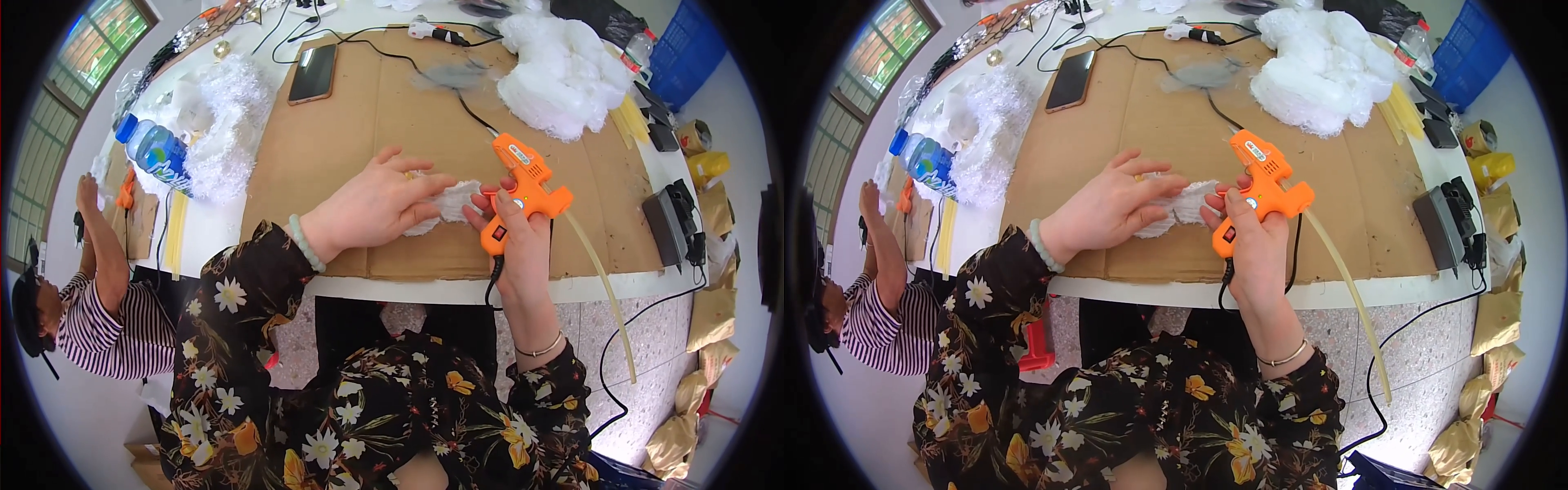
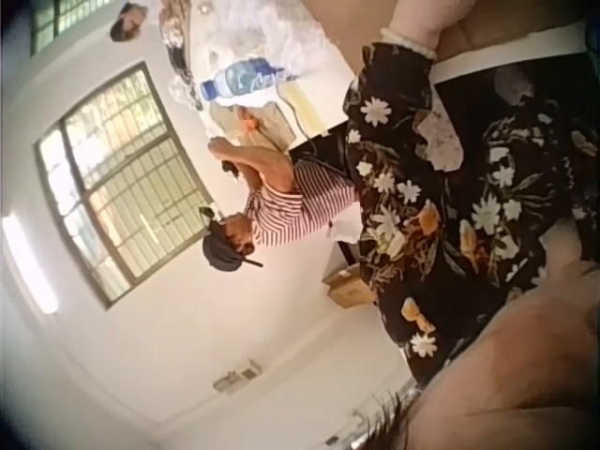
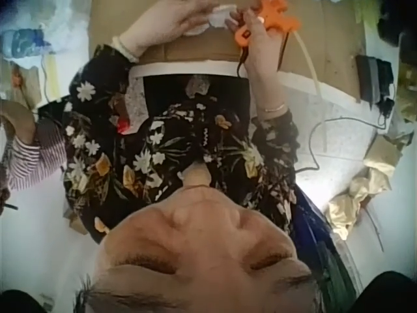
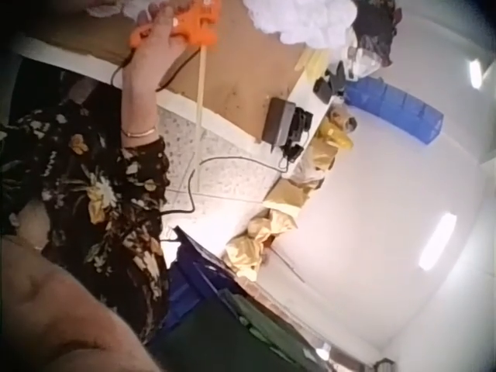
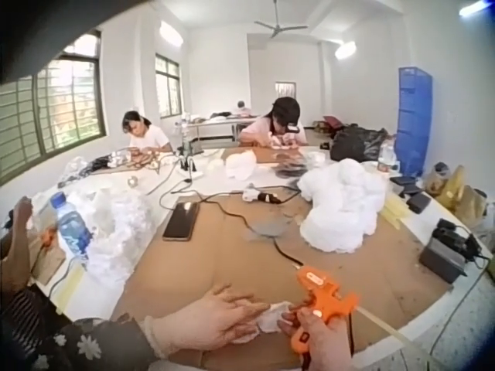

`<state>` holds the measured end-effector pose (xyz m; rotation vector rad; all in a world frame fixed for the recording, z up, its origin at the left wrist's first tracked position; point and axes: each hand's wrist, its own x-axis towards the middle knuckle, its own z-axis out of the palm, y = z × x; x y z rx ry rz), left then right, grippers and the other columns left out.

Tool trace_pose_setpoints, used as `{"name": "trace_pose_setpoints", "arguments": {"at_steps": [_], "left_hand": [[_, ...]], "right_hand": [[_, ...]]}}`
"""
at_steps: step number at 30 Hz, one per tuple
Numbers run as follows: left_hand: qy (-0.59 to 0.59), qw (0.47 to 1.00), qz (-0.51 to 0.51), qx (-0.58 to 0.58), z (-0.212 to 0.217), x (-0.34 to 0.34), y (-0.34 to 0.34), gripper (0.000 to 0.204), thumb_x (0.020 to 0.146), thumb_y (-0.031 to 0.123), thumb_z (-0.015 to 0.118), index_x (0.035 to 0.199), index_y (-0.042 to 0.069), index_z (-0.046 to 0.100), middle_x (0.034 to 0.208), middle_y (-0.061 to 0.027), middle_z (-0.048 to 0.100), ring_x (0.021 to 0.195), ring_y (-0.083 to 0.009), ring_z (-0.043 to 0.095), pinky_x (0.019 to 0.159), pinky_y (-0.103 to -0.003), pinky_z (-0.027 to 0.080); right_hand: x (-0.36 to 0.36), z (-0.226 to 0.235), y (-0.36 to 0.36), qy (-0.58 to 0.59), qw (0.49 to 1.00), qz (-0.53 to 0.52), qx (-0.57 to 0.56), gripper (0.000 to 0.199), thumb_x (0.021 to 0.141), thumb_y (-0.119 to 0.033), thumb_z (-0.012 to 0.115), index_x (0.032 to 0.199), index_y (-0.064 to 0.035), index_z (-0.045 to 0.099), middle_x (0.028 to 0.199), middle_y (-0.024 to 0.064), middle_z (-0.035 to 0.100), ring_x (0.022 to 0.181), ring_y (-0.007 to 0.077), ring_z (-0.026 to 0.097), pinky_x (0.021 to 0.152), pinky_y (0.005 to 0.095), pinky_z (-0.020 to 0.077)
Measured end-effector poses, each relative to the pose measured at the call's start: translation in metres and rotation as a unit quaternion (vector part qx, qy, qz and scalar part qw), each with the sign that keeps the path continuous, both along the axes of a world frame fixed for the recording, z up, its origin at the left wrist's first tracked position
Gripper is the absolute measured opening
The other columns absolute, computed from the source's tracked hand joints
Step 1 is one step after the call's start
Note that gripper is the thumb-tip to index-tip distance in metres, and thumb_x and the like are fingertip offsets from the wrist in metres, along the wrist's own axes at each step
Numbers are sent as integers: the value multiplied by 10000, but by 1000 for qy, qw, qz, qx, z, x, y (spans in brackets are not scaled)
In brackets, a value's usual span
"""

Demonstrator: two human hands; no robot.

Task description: Applying cotton fiberfill to a craft object using a hot glue gun.

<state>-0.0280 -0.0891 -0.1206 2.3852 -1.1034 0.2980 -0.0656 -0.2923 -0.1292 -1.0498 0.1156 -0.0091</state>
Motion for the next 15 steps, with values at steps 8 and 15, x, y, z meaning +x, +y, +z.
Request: {"name": "trace_pose_setpoints", "arguments": {"at_steps": [8,15], "left_hand": [[-101,989,-13,104,10,-4,-8,371,885,268,560,1213,99,533,836,-92,658,1049,-281,549,958,-470,355],[159,986,46,-24,24,13,-17,336,910,177,504,1229,74,520,991,-91,636,1049,-294,504,963,-412,367]], "right_hand": [[0,3,-4,14,999,-4,29,240,912,-84,524,1132,-15,459,1010,117,557,916,206,603,790,364,550],[-1,-1,-7,19,999,-4,35,252,922,-118,518,1153,-29,468,1008,119,565,943,216,594,835,441,534]]}}
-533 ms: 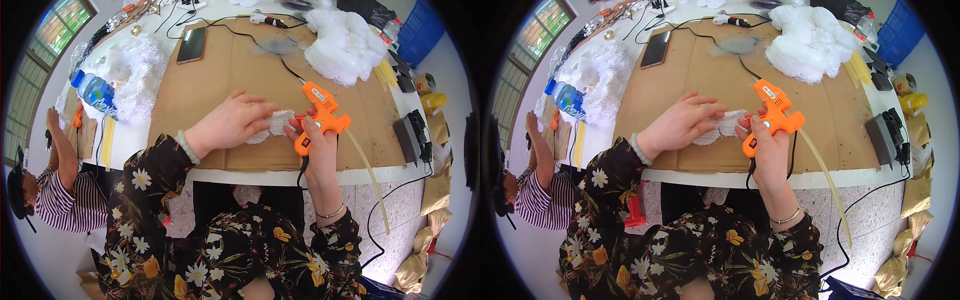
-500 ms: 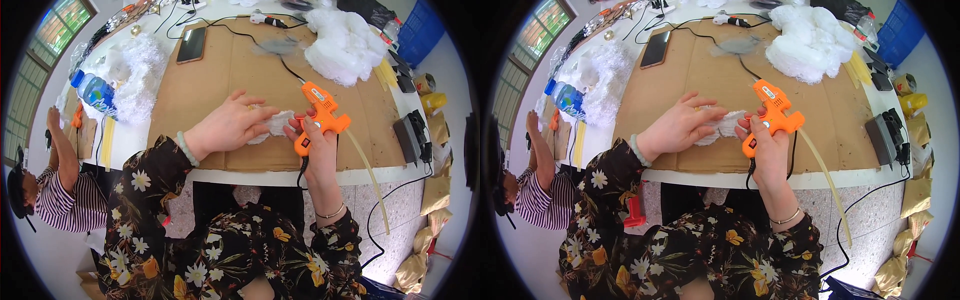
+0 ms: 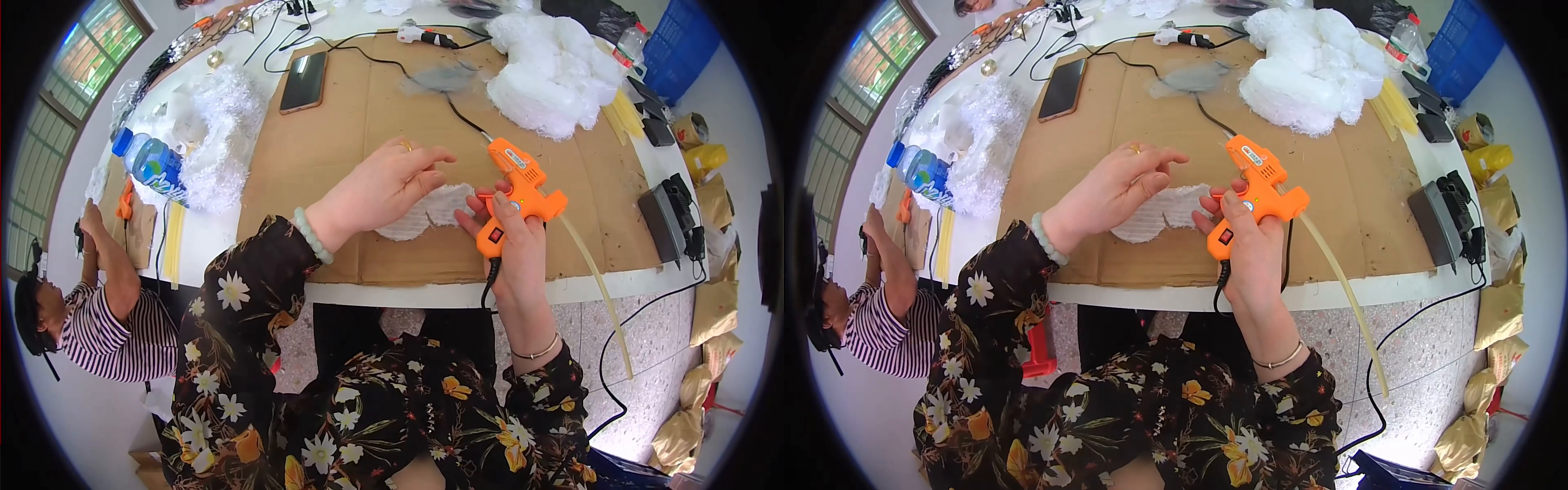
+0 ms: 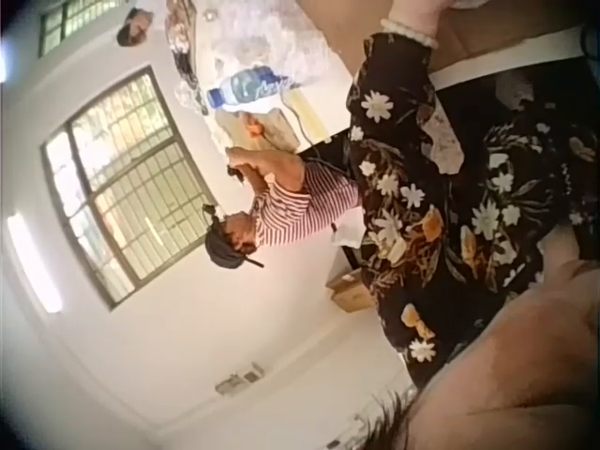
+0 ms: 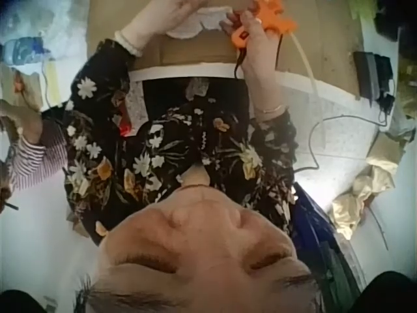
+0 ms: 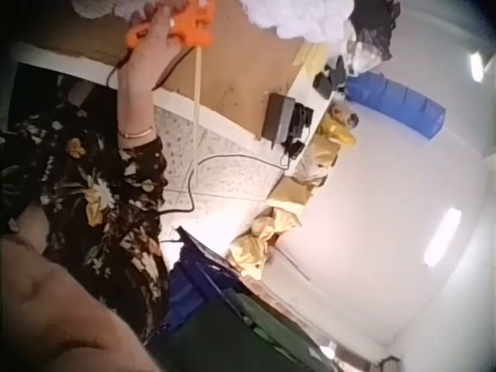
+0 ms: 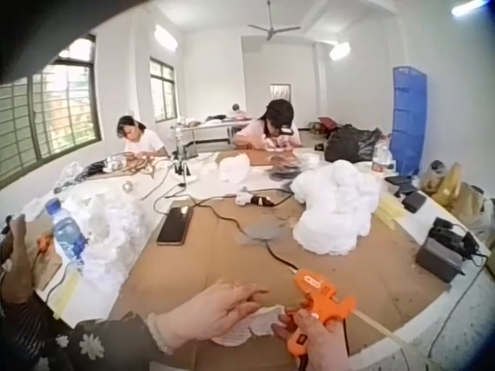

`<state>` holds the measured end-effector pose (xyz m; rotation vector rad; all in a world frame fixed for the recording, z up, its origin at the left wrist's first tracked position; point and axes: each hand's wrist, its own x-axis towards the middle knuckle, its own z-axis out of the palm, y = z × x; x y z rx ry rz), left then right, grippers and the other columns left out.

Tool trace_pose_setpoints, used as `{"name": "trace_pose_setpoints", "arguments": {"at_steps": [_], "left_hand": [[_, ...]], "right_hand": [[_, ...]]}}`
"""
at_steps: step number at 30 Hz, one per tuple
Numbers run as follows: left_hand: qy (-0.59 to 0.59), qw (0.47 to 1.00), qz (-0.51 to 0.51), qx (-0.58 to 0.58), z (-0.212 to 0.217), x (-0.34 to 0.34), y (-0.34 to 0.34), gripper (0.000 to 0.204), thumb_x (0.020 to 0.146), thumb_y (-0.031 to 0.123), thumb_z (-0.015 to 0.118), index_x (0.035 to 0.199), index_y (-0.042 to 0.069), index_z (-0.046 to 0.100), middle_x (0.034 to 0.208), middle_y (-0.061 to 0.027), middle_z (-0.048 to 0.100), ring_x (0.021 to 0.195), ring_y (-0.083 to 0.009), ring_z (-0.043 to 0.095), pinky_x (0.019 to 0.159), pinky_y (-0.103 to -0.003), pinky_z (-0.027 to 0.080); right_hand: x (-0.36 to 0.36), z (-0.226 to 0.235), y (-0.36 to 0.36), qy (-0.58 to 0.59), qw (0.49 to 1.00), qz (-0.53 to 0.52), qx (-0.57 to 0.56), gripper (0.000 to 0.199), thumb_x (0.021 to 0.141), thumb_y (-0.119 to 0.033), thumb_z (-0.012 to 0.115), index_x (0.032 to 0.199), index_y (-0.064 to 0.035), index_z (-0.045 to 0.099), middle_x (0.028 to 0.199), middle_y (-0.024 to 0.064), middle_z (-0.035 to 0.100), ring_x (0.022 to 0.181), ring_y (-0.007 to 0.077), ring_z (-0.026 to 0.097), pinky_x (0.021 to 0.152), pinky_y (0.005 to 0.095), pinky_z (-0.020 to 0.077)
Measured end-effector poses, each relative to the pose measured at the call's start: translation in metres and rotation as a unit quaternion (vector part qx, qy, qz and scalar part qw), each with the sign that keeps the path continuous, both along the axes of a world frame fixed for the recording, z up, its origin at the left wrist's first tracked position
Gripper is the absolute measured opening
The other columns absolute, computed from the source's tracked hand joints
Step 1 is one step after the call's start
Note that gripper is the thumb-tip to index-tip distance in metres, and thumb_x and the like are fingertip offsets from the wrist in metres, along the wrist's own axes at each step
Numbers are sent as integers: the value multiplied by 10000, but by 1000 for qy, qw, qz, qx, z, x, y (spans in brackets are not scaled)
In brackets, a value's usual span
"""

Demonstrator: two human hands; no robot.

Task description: Applying cotton fiberfill to a craft object using a hot glue gun.

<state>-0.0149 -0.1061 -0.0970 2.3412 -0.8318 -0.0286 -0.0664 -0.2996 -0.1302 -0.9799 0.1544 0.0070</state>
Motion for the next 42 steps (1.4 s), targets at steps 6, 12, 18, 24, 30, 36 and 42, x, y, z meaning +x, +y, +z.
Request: {"name": "trace_pose_setpoints", "arguments": {"at_steps": [6,12,18,24,30,36,42], "left_hand": [[-69,996,-56,-7,-14,-1,-7,353,912,179,498,1251,81,504,1165,-87,585,1151,-304,474,1001,-412,348],[-150,978,-74,122,-11,-10,-6,388,888,193,524,1257,73,500,1070,-88,632,1162,-319,474,1025,-480,302],[9,994,-31,-105,-2,-1,-17,371,919,207,496,1262,63,495,1019,-88,658,1101,-290,519,969,-393,368],[4,999,-41,-27,-14,2,-23,387,936,221,468,1291,68,466,1066,-99,655,1063,-280,534,948,-375,382],[-98,992,-64,53,-16,-6,-18,403,926,219,472,1307,92,448,1093,-62,646,1180,-310,482,1033,-481,299],[-102,986,-72,114,-4,-11,-26,408,945,229,466,1326,87,434,1140,-89,623,1239,-303,448,1047,-461,292],[149,966,13,-210,-8,-9,-13,429,981,274,429,1347,51,413,1131,-151,620,1207,-210,472,1017,-302,326]], "right_hand": [[2,-3,-1,0,999,0,42,244,931,-121,502,1161,-46,468,1004,102,572,937,214,592,821,464,538],[2,-1,-2,6,998,-19,66,236,930,-128,501,1154,-54,476,1004,90,573,951,211,587,826,496,528],[-1,1,-3,11,997,-25,68,222,930,-127,497,1142,-62,493,993,79,584,939,202,592,828,496,525],[3,-3,-5,7,998,-27,63,216,931,-118,488,1139,-61,494,982,79,590,929,190,593,818,481,532],[5,-4,-7,11,998,-29,61,215,933,-116,491,1140,-60,480,984,85,588,938,187,593,821,466,535],[4,-4,-10,-4,997,-8,72,223,933,-114,496,1131,-35,431,1009,97,538,942,186,576,796,412,547],[3,-6,-9,14,997,-16,69,193,930,-119,511,1114,-61,491,980,84,587,900,177,596,815,469,538]]}}
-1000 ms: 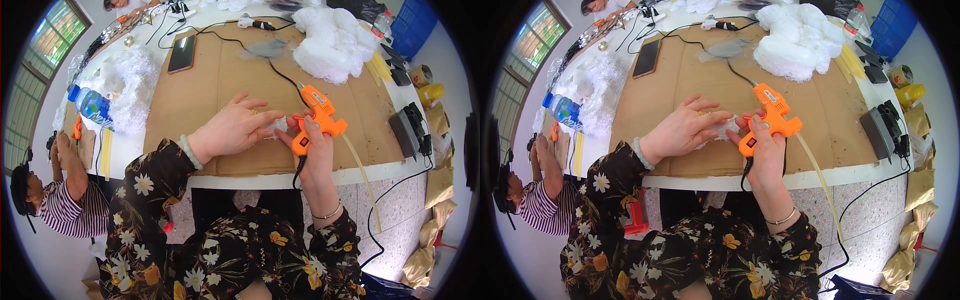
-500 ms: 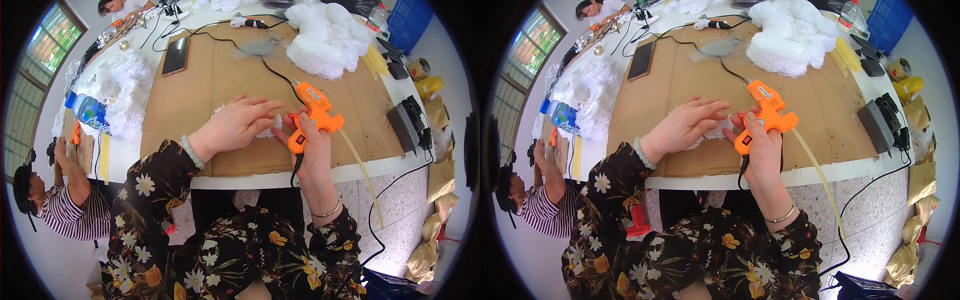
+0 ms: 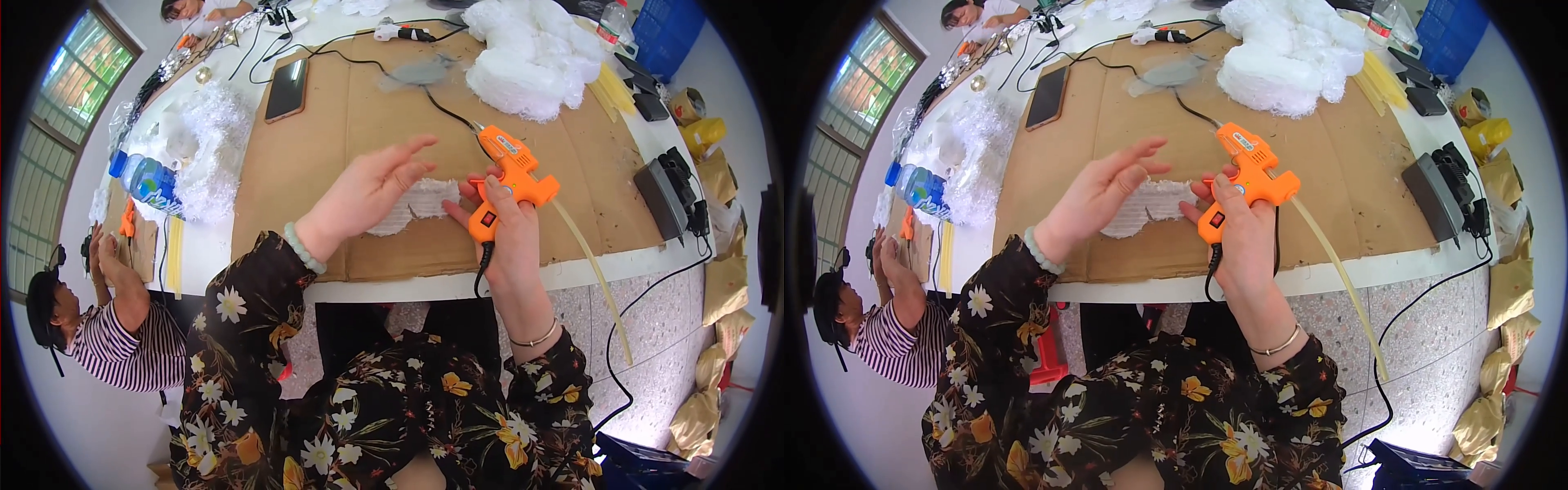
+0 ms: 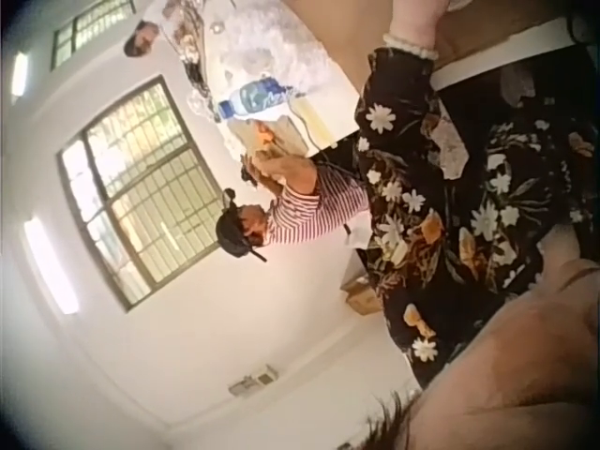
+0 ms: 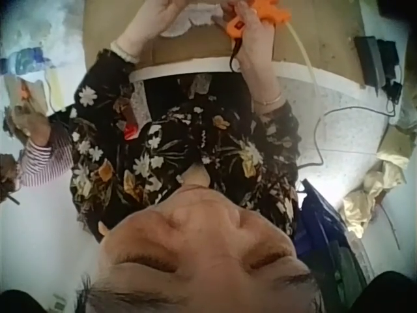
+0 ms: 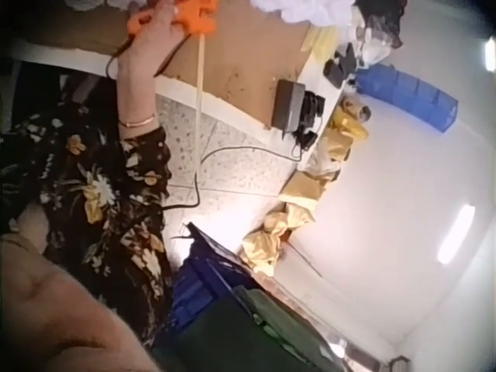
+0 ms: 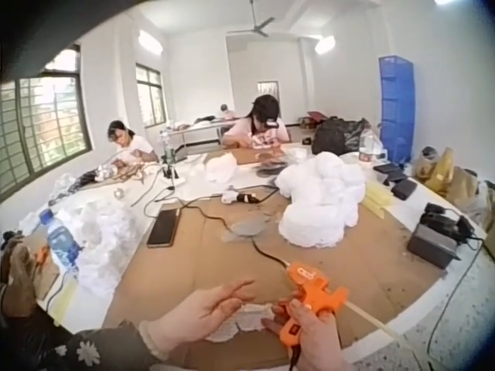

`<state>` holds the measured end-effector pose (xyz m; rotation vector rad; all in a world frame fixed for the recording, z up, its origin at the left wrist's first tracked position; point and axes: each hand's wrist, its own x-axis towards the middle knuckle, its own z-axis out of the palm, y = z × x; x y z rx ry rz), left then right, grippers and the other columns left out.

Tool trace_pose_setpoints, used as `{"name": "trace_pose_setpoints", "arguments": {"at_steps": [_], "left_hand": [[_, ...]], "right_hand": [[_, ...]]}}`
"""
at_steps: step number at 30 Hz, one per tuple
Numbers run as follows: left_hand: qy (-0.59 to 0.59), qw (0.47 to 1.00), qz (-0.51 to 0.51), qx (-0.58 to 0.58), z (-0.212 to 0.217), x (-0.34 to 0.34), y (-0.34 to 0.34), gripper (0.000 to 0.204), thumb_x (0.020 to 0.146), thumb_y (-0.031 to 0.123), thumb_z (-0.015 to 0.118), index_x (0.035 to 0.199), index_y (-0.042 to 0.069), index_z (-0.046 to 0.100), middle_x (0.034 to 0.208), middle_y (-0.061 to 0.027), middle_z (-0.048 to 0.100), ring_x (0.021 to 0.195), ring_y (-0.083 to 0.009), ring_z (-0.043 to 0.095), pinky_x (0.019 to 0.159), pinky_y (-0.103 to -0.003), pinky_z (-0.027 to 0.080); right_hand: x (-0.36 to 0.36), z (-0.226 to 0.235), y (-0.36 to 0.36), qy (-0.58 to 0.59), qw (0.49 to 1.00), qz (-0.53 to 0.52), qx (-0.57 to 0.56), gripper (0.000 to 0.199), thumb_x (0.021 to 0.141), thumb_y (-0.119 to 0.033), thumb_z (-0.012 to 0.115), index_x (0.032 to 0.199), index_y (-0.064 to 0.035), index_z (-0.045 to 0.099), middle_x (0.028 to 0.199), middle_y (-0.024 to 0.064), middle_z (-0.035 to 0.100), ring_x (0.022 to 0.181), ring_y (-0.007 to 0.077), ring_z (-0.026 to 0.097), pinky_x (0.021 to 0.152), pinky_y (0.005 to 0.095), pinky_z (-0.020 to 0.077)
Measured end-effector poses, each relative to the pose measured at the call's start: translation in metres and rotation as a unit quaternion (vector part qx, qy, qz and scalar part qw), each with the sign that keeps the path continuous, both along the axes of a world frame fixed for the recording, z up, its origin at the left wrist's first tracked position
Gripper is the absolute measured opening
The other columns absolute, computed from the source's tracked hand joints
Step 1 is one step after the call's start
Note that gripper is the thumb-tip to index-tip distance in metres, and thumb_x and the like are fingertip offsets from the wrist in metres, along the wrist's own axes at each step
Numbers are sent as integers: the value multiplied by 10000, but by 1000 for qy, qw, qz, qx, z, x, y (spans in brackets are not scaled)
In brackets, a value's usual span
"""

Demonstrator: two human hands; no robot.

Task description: Applying cotton fiberfill to a craft object using a hot glue gun.

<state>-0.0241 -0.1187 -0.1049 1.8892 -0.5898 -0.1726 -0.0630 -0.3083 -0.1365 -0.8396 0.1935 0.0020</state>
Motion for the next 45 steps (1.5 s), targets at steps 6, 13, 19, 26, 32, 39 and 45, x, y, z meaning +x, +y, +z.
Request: {"name": "trace_pose_setpoints", "arguments": {"at_steps": [6,13,19,26,32,39,45], "left_hand": [[-250,954,-18,166,-11,-9,-15,442,890,209,543,1309,96,459,887,-95,662,908,-305,590,872,-402,424],[-385,869,-52,305,-9,-10,-21,578,813,227,620,1343,127,414,795,-48,638,833,-264,587,888,-421,392],[-383,863,-37,326,-12,-16,-26,587,837,283,599,1362,130,387,810,-35,629,798,-265,593,877,-414,391],[-458,818,-13,347,-4,-55,-15,522,825,258,589,1298,100,436,1076,-77,588,913,-299,582,939,-469,374],[-433,874,-218,-45,35,-126,-47,218,738,126,589,893,-23,552,710,-58,473,649,-234,488,610,-364,441],[-230,864,-417,-160,72,-147,-46,172,804,154,532,847,-13,548,802,-140,564,758,-318,545,675,-395,450],[-101,833,-429,-333,78,-160,-34,189,823,101,533,919,-58,565,865,-194,597,781,-386,553,682,-434,458]], "right_hand": [[0,0,1,-1,1000,-1,2,199,928,-116,516,1116,-60,487,980,81,586,914,180,594,812,459,542],[3,-1,1,-25,1000,9,15,203,927,-104,511,1120,-55,472,1001,94,582,947,198,595,804,434,542],[6,-7,1,-33,999,8,14,220,926,-107,514,1126,-34,459,1007,107,568,920,199,598,785,399,539],[-1,-3,5,-43,999,-1,0,242,913,-121,539,1131,-29,486,1014,129,582,913,227,603,812,436,527],[-1,8,7,-50,999,7,-2,226,906,-125,548,1116,-55,502,1023,118,578,903,206,581,851,480,509],[-10,32,-5,-90,991,-54,-88,274,901,-151,550,1148,-58,476,1088,125,551,859,187,563,835,469,512],[-10,26,-8,-81,992,-38,-89,284,904,-174,559,1156,-71,477,1074,114,555,801,165,580,779,442,524]]}}
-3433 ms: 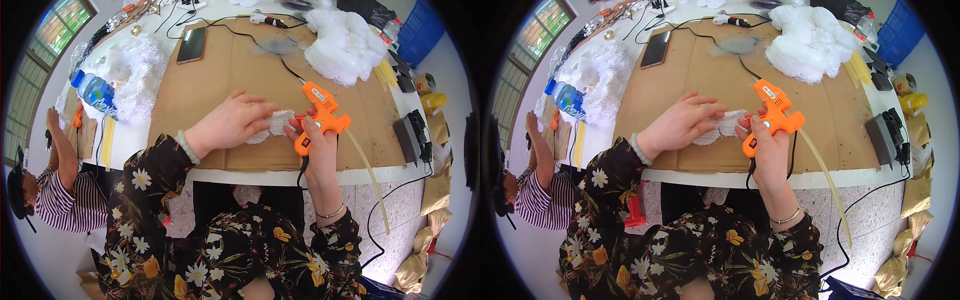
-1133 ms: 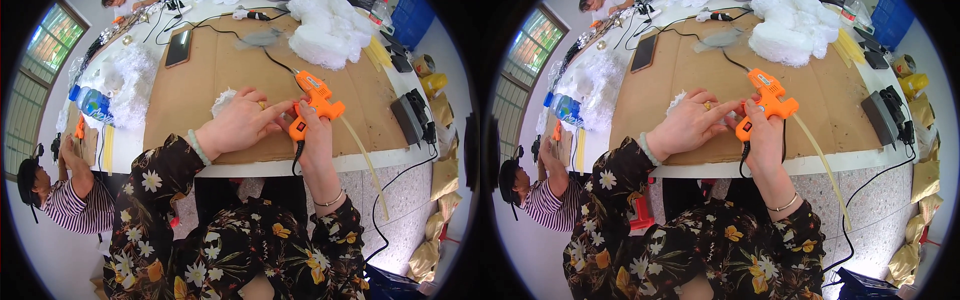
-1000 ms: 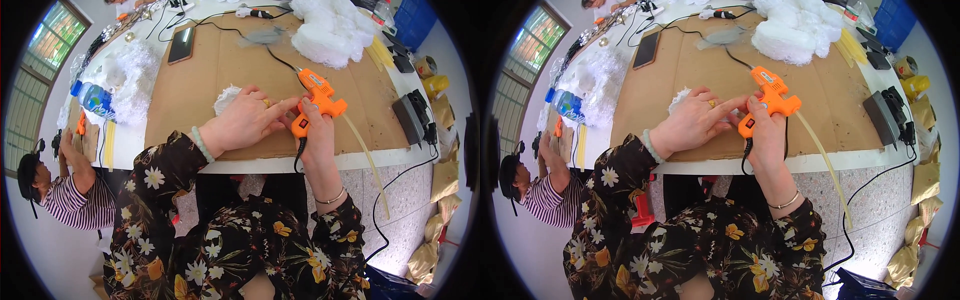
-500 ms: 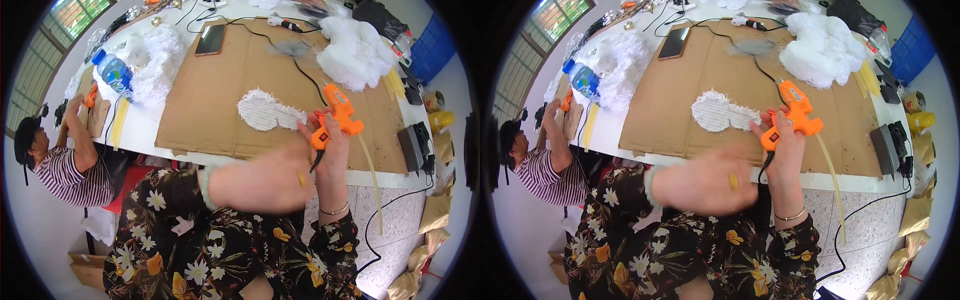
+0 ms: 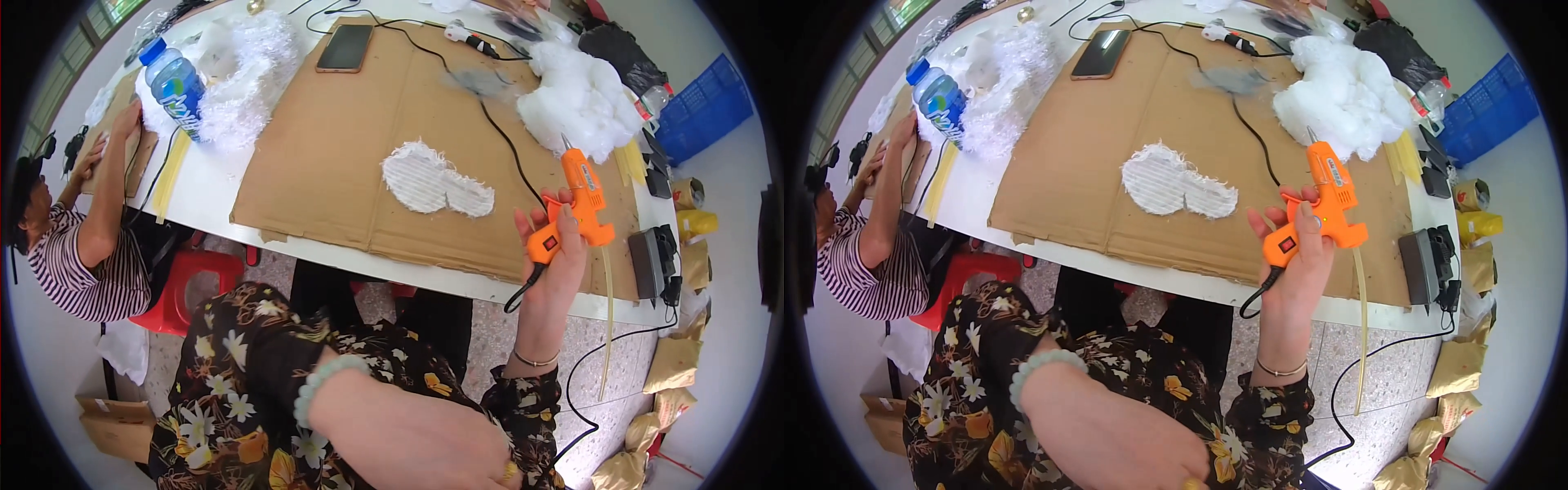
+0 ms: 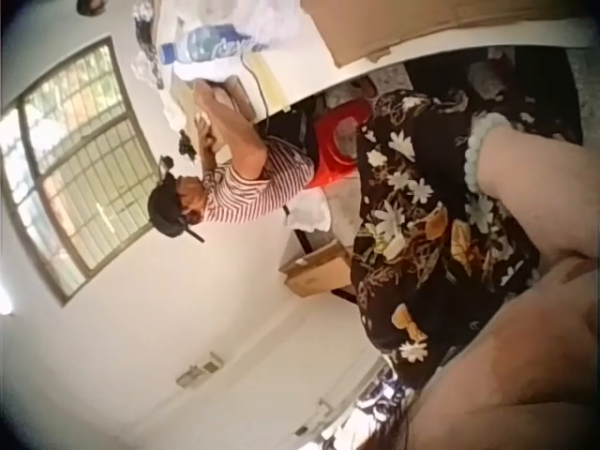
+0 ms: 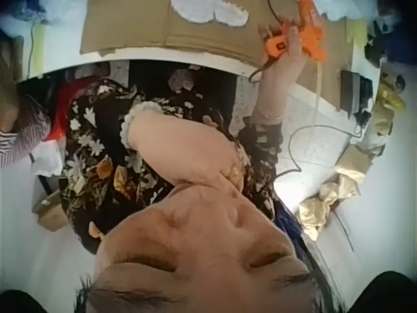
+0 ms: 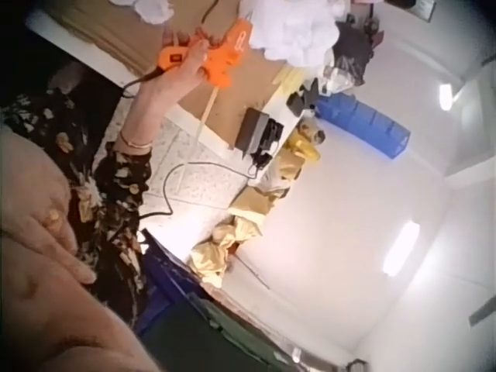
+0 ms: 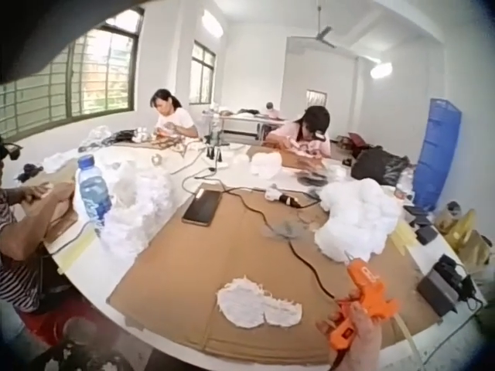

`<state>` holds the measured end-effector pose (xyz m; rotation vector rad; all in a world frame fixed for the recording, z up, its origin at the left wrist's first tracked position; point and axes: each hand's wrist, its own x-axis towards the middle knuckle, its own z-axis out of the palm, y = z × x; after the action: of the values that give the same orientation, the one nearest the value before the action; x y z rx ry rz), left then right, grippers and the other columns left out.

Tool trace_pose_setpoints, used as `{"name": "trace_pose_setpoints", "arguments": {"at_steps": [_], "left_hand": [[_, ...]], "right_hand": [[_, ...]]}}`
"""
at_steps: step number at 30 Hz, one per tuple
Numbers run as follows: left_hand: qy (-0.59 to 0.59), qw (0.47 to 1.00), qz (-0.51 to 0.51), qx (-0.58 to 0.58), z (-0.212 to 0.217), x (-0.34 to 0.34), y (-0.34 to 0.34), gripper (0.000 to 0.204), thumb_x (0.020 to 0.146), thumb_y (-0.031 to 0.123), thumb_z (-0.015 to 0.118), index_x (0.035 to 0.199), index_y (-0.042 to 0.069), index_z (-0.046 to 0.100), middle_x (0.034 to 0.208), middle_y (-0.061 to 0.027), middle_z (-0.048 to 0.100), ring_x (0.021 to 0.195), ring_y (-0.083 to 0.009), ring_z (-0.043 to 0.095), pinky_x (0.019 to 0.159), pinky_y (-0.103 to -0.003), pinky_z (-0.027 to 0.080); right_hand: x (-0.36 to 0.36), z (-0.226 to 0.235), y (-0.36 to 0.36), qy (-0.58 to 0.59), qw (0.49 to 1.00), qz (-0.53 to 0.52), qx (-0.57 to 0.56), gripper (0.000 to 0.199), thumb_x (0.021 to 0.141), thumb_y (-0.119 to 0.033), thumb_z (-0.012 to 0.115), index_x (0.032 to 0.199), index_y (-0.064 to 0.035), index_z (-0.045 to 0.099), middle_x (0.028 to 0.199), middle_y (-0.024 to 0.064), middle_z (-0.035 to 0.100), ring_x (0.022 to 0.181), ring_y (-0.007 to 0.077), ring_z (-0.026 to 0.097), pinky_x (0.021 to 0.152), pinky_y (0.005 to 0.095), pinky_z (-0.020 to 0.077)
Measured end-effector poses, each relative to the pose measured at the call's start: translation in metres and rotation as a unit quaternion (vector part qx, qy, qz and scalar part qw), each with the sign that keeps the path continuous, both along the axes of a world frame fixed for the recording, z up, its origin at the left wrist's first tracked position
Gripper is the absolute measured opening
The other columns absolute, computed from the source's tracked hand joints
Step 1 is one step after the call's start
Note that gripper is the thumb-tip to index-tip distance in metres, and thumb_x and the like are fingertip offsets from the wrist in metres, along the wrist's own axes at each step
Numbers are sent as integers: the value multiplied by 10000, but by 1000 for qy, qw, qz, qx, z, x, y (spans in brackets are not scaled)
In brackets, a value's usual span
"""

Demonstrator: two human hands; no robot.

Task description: Applying cotton fiberfill to a craft object using a hot glue gun.

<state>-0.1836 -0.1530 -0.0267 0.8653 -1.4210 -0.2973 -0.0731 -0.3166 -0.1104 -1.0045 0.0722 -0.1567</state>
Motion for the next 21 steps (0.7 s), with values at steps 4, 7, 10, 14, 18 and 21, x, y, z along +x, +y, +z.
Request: {"name": "trace_pose_setpoints", "arguments": {"at_steps": [4,7,10,14,18,21], "left_hand": [[12,997,-27,76,-14,1,14,219,818,71,555,1003,-45,579,945,-187,618,830,-364,571,715,-425,464],[36,999,-5,22,-26,-1,18,292,823,72,564,1093,-39,570,996,-195,623,873,-352,578,751,-415,463],[-23,997,76,13,-42,10,34,268,827,109,566,1065,-14,566,969,-150,602,862,-319,572,750,-405,463],[-213,862,377,263,-53,53,62,265,722,58,619,985,55,591,982,-76,604,945,-289,579,790,-404,477],[-247,761,530,281,-85,107,65,233,727,45,647,958,62,629,890,-97,616,924,-293,576,780,-389,481],[-261,728,565,289,-87,145,52,216,728,58,652,944,54,644,857,-100,616,891,-293,565,768,-376,472]], "right_hand": [[-1,-1,-5,3,1000,-15,-22,288,908,-173,552,1166,-67,478,1076,112,557,794,150,583,765,430,532],[-3,6,-7,-5,998,12,-56,297,907,-166,547,1180,-66,493,1082,107,576,801,138,582,773,393,535],[-8,8,-10,-11,992,37,-121,314,908,-163,534,1195,-45,480,1069,112,579,786,135,587,727,379,553],[-18,14,-34,-35,971,94,-215,339,897,-158,532,1194,-7,471,1053,132,581,761,140,598,680,364,569],[-33,18,-57,-13,945,137,-296,366,841,-114,568,1163,36,479,1036,154,584,761,167,623,661,352,578],[-38,19,-69,12,925,189,-329,373,823,-83,588,1166,27,488,1036,141,586,794,169,626,683,351,573]]}}
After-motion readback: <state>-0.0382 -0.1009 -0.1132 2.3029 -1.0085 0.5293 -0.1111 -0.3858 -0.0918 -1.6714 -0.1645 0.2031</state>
